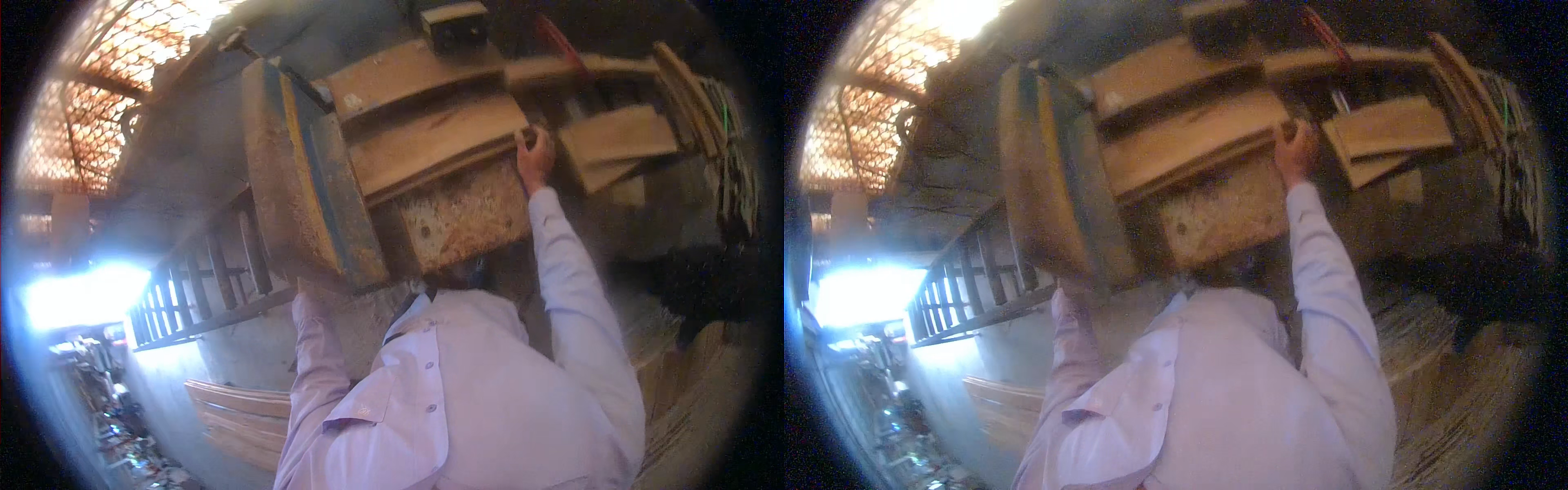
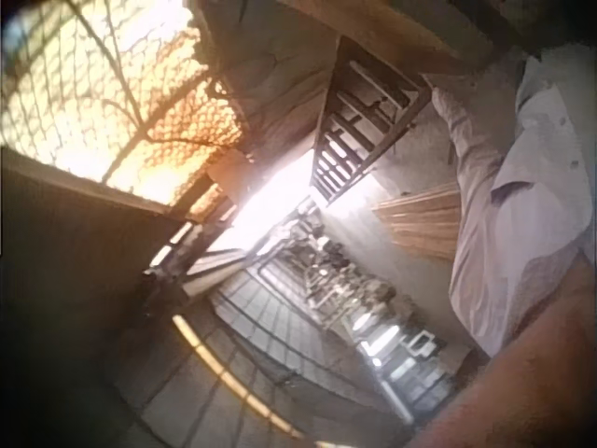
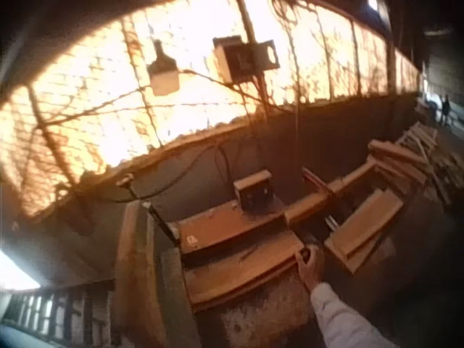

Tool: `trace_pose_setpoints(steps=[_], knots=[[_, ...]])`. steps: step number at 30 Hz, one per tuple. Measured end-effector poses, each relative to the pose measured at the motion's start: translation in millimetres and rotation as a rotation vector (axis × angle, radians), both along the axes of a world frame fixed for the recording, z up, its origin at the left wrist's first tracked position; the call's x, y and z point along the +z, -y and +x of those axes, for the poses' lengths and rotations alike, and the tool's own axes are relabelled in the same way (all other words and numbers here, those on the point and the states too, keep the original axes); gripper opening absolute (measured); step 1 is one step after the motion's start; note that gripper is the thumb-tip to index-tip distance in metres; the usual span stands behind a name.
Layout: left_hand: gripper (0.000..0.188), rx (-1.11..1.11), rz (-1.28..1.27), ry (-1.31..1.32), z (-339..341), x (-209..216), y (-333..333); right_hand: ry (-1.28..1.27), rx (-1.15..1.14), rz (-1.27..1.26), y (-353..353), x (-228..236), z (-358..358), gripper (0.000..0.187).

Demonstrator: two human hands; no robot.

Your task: The person cuts wooden planks using a saw machine by feeding the boards through the blade, removing the cut pieces, and picking up additional planks from a stack to place onto the feeder track.

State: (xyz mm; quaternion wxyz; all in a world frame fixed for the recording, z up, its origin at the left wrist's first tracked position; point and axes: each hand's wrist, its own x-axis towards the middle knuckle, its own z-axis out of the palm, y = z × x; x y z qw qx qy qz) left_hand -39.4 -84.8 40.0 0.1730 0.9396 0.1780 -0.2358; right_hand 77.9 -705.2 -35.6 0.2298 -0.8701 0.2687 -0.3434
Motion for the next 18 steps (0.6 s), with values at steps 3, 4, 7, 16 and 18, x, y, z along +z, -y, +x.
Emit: trace_pose_setpoints(steps=[3, 4, 7, 16, 18], knots=[[0.037, -0.030, 0.014, -0.052, 77, -5, 50, 0.070, 0.037, -0.078, 1, -2, 13, 0.052], [0.037, -0.041, 0.018, -0.065, 81, -4, 43, 0.046, 0.024, -0.092, 1, -4, 15, 0.051], [0.037, -0.060, 0.020, -0.094, 72, -3, 53, 0.004, 0.013, -0.021, 8, -6, 14, 0.054], [0.037, -0.070, -0.057, -0.082, 77, 15, 68, -0.124, -0.018, -0.033, 9, 4, 10, 0.061], [0.037, -0.088, -0.114, -0.069, 79, 13, 68, -0.100, -0.024, -0.015, 5, 6, 8, 0.062]])
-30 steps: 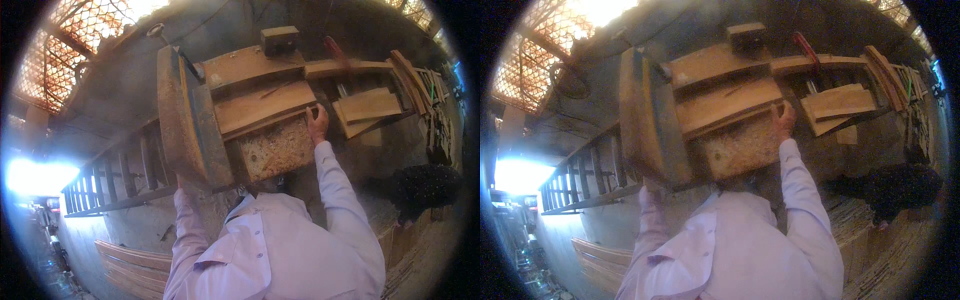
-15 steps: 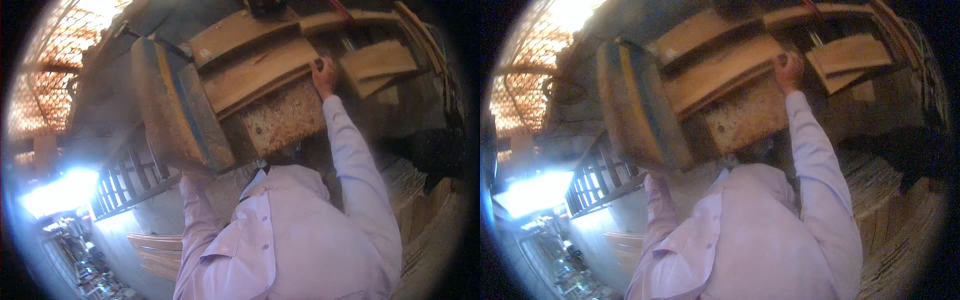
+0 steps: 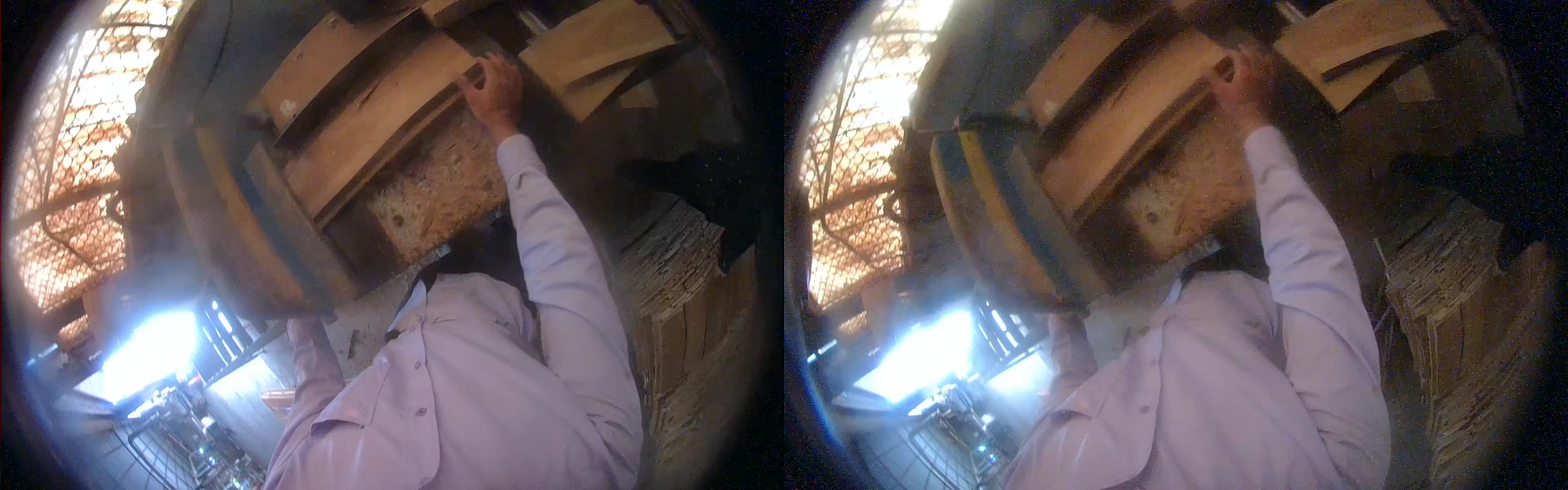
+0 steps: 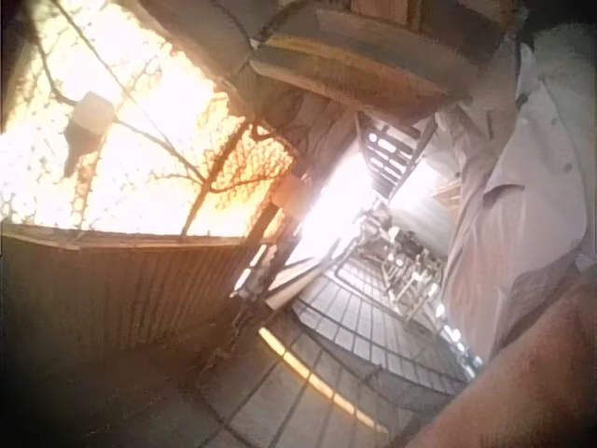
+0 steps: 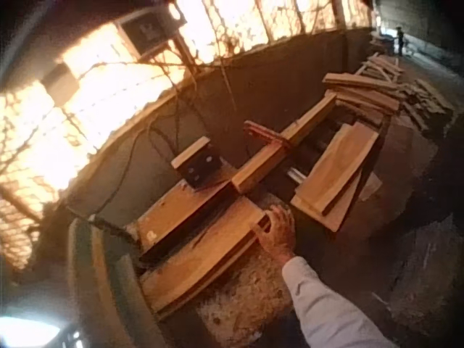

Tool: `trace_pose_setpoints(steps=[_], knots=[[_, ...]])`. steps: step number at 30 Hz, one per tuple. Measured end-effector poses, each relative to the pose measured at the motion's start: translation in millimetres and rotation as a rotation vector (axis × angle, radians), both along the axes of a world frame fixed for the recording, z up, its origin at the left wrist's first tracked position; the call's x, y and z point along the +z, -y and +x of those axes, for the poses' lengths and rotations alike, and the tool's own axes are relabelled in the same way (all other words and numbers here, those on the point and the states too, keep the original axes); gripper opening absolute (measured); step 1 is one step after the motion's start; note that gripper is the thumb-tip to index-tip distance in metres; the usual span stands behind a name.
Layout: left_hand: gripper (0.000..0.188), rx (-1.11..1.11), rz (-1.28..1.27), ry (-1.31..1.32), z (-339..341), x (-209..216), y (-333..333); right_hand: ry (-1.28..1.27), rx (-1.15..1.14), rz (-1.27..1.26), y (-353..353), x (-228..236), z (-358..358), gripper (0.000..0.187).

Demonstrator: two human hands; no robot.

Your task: The person cuts wooden planks using a saw machine by feeding the boards through the blade, removing the cut pieces, and picking up additional planks from a stack to place onto the feeder track.

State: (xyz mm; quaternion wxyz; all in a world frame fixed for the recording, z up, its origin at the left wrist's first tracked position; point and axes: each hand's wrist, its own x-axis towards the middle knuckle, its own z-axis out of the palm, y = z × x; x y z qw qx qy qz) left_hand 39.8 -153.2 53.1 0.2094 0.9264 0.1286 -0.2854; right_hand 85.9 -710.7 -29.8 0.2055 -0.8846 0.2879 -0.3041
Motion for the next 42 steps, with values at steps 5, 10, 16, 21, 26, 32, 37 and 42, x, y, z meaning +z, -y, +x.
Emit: trace_pose_setpoints(steps=[5, 10, 16, 21, 26, 32, 37, 42], knots=[[0.037, 0.005, -0.148, 0.025, -1, 1, -4, 0.099, 0.006, 0.070, -4, -3, -1, 0.056], [0.037, 0.053, -0.293, 0.062, 1, -4, 8, 0.036, 0.014, 0.024, 4, -10, 0, 0.065], [0.037, 0.137, -0.453, 0.107, -3, -6, 9, 0.071, 0.012, 0.026, 3, -8, 3, 0.064], [0.037, 0.219, -0.578, 0.150, 6, -9, 16, 0.070, 0.010, -0.005, 1, -1, 4, 0.063], [0.037, 0.298, -0.707, 0.199, 19, -10, 12, 0.059, 0.041, -0.078, -4, 4, 3, 0.061], [0.037, 0.430, -0.871, 0.304, -9, -7, -19, 0.091, 0.061, -0.138, -5, -2, 13, 0.055], [0.037, 0.578, -1.012, 0.412, 4, -18, -28, 0.009, 0.122, -0.016, -4, 6, 4, 0.059], [0.037, 0.766, -1.133, 0.570, 9, -32, -63, -0.005, 0.135, -0.005, -1, -3, 10, 0.064]])
